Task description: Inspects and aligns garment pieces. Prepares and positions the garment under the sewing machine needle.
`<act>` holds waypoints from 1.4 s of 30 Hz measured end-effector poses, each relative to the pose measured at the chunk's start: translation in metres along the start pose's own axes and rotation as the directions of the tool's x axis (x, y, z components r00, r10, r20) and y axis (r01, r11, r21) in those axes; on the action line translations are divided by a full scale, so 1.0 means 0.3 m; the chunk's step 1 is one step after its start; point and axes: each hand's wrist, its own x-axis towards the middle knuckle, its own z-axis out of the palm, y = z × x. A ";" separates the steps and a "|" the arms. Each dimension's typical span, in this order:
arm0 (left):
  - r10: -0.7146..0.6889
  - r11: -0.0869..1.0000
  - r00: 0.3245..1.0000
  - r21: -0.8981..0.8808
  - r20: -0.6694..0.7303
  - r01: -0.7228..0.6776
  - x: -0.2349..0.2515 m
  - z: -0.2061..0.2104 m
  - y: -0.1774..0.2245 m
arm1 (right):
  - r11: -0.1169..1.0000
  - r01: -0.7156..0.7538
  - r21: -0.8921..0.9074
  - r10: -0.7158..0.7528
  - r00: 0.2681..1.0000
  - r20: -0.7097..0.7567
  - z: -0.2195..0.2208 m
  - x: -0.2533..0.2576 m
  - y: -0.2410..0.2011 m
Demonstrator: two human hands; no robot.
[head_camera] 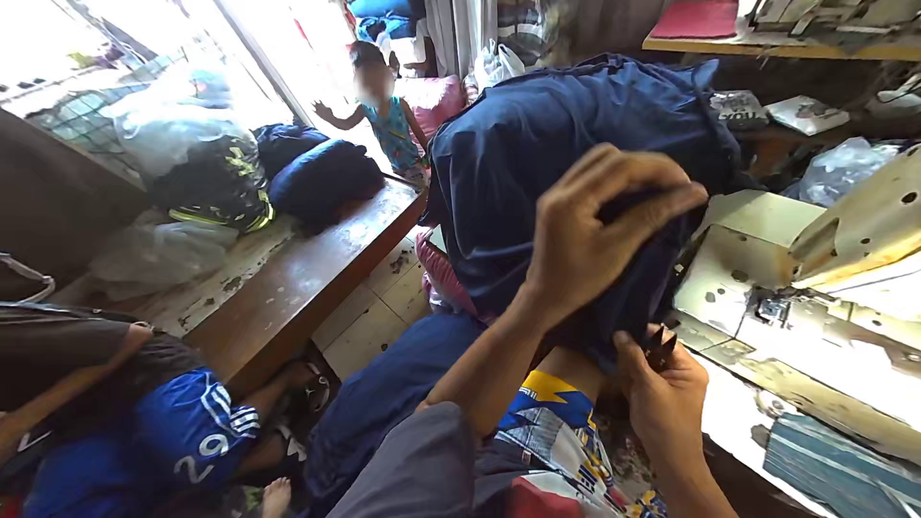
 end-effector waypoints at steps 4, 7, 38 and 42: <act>0.195 0.969 0.953 -0.106 -0.232 -0.224 0.123 0.000 0.042 | 0.997 0.078 0.022 -0.079 0.993 0.087 0.064 0.073 -0.089; 0.247 0.936 0.969 -0.254 -0.019 -0.244 0.117 0.019 0.144 | 0.943 -0.111 0.314 0.056 0.982 0.180 0.039 0.049 -0.163; -0.524 0.850 0.691 0.353 0.498 0.390 -0.346 -0.032 -0.239 | 0.507 0.171 -0.845 -0.154 0.982 0.106 -0.353 -0.034 0.029; -0.509 0.859 0.714 0.335 0.481 0.386 -0.342 -0.030 -0.206 | 0.524 0.221 -0.823 -0.232 0.966 0.112 -0.263 -0.015 0.097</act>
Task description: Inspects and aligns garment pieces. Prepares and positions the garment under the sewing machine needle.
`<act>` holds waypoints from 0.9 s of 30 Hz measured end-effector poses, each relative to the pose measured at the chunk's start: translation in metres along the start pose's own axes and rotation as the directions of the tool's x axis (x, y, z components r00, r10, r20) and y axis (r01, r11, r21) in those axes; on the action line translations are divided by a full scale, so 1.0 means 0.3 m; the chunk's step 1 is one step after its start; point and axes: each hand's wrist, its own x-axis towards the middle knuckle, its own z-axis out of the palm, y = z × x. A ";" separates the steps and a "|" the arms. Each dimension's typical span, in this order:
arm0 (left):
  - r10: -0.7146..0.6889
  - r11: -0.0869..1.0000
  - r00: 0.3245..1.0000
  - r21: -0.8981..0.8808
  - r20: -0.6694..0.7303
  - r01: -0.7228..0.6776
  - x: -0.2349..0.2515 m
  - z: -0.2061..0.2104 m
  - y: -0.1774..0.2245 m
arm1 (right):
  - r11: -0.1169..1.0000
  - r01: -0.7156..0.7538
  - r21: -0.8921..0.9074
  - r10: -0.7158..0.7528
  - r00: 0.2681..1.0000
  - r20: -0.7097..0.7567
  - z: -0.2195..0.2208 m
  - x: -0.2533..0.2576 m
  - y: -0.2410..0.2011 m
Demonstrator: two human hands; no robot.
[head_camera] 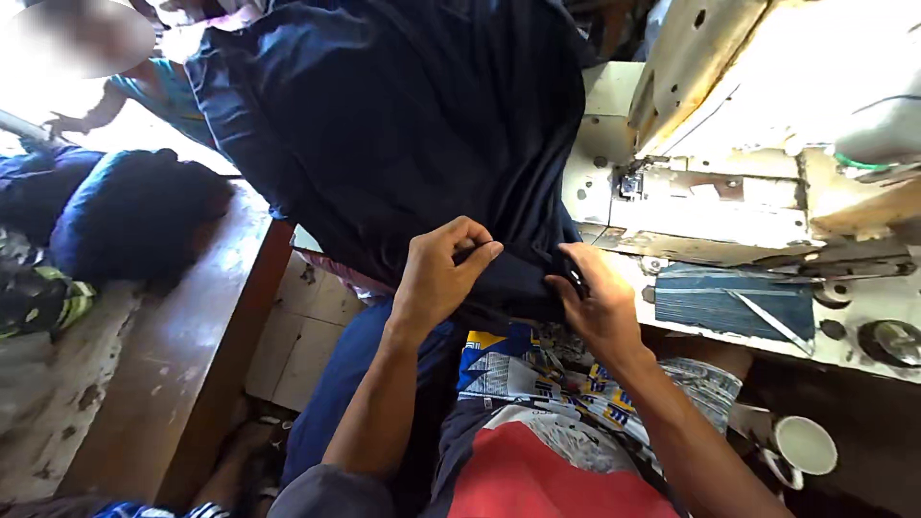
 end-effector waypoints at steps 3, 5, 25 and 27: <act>-0.019 0.999 0.998 0.039 0.056 0.017 -0.053 -0.038 0.009 | 0.996 0.063 0.069 -0.065 0.998 0.018 0.031 -0.017 0.022; -0.072 0.995 0.968 0.082 0.239 0.054 -0.131 -0.087 -0.020 | 0.972 0.069 0.223 -0.106 0.981 0.160 0.006 -0.052 0.018; 0.065 0.996 0.995 -0.060 0.082 -0.060 -0.087 0.050 -0.018 | 0.831 -0.249 0.497 0.145 0.960 0.238 -0.172 -0.062 0.063; 0.051 0.993 0.997 -0.108 0.060 -0.045 -0.084 0.075 -0.027 | 0.834 -0.260 0.487 0.173 0.961 0.216 -0.168 -0.063 0.076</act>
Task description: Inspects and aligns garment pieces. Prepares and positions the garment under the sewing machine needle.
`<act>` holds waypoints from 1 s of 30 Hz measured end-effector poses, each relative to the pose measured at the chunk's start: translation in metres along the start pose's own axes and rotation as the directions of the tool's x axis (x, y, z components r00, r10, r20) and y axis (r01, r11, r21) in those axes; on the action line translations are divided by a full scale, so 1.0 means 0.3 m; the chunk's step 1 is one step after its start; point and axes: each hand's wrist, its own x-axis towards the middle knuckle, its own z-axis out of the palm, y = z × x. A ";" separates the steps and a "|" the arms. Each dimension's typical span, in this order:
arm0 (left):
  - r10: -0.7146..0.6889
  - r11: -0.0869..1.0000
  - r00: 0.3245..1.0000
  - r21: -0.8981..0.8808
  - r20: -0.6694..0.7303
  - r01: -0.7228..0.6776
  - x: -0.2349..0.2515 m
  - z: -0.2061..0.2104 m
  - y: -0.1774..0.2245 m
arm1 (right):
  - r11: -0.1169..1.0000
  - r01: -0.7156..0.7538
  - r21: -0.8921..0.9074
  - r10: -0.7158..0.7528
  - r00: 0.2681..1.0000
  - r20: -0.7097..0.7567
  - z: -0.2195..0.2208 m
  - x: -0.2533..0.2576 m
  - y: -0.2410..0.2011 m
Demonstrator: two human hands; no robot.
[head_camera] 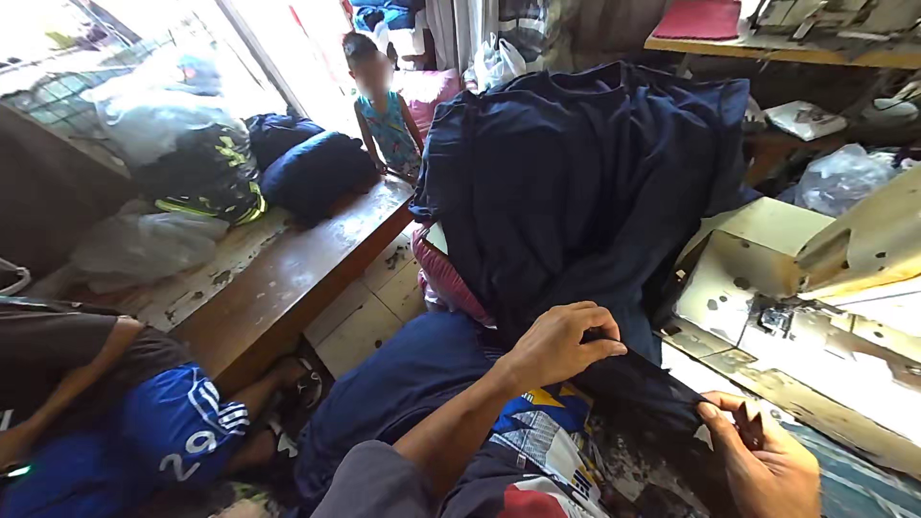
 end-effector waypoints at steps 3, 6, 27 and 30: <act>-0.034 0.997 0.999 -0.073 -0.029 0.032 -0.002 0.028 -0.011 | 1.000 0.015 0.027 -0.015 1.000 -0.025 0.004 0.001 0.017; -0.051 0.996 0.997 -0.076 -0.058 0.046 -0.008 0.037 -0.026 | 1.000 -0.019 0.019 0.019 1.000 -0.023 0.025 0.011 0.016; -0.157 0.960 0.987 -0.243 -0.042 0.143 -0.023 0.035 -0.040 | 0.914 0.084 -0.396 -0.073 0.996 0.043 0.042 0.007 0.023; -0.170 0.958 0.985 -0.240 -0.040 0.156 -0.027 0.039 -0.047 | 0.952 0.061 -0.301 -0.059 0.998 0.013 0.034 0.004 0.035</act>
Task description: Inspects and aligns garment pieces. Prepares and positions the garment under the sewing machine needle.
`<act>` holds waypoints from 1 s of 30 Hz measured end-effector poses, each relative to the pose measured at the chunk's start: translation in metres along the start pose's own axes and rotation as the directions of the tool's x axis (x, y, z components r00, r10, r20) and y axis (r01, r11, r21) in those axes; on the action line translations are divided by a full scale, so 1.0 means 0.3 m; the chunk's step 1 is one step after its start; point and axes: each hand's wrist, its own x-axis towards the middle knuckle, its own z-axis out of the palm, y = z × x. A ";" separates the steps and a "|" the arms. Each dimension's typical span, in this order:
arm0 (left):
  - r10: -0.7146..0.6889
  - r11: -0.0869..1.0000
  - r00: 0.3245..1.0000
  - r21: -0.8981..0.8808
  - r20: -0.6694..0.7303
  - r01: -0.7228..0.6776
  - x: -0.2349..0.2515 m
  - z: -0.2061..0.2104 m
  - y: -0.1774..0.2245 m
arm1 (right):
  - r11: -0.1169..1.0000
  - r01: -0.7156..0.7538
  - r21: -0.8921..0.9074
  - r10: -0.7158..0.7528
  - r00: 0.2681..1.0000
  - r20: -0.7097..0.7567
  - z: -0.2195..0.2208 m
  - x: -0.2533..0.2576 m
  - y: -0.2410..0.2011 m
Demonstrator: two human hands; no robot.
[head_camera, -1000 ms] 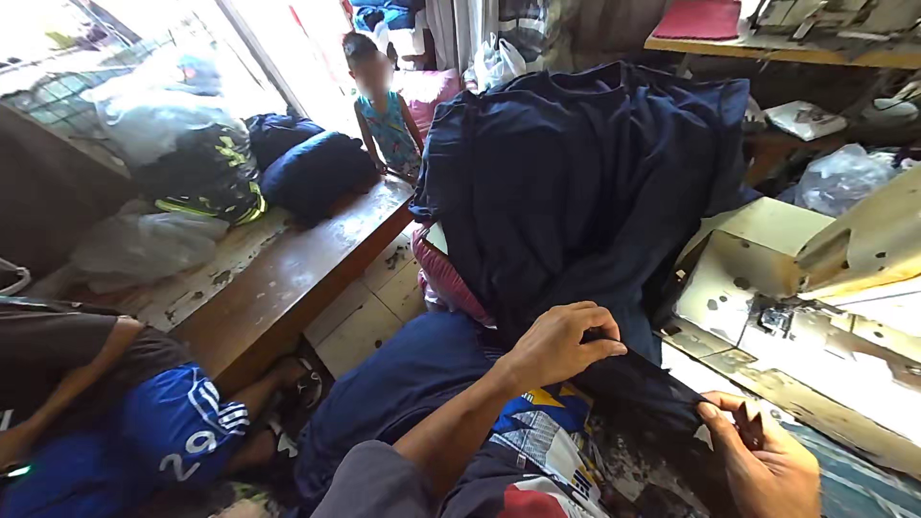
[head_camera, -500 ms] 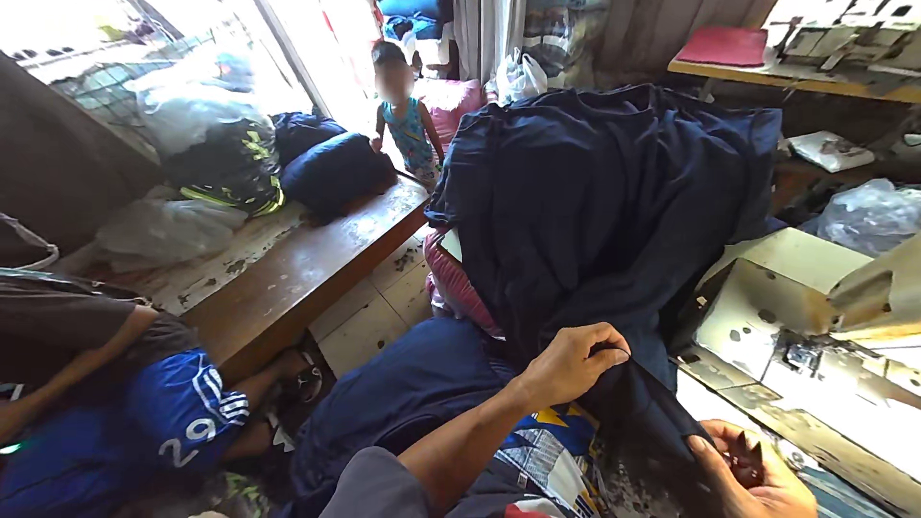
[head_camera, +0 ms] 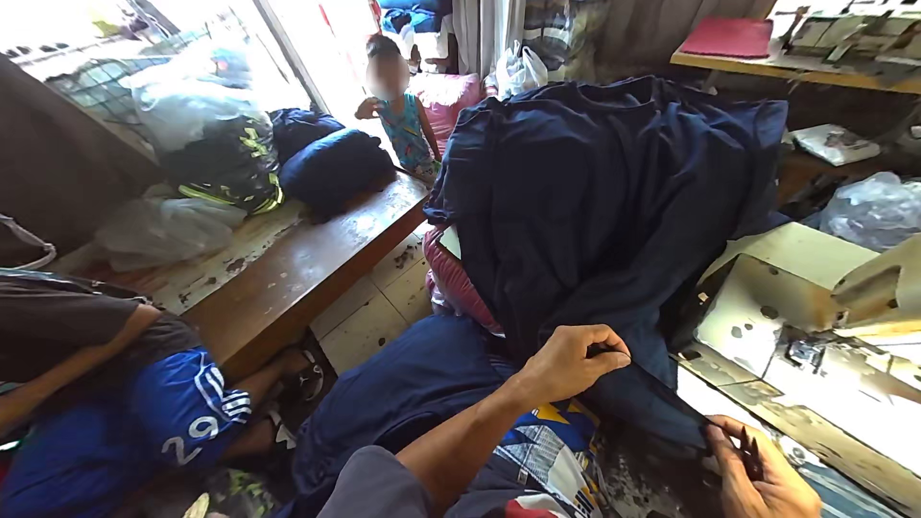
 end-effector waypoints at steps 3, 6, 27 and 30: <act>0.002 1.000 1.000 0.011 -0.010 -0.002 0.000 0.004 -0.007 | 0.987 0.026 0.156 -0.021 0.999 -0.033 -0.009 0.002 0.027; 0.019 1.000 1.000 0.022 -0.015 -0.019 0.004 0.005 -0.005 | 0.981 -0.001 0.196 0.009 0.999 -0.042 -0.017 0.000 0.034; 0.036 0.999 0.994 -0.018 -0.106 -0.038 0.004 0.006 0.017 | 0.936 -0.072 0.343 0.081 0.997 -0.012 -0.034 0.004 0.005; 0.047 0.997 0.988 -0.058 -0.148 -0.056 0.004 0.008 0.026 | 0.908 -0.105 0.405 0.110 0.994 0.011 -0.040 0.004 -0.006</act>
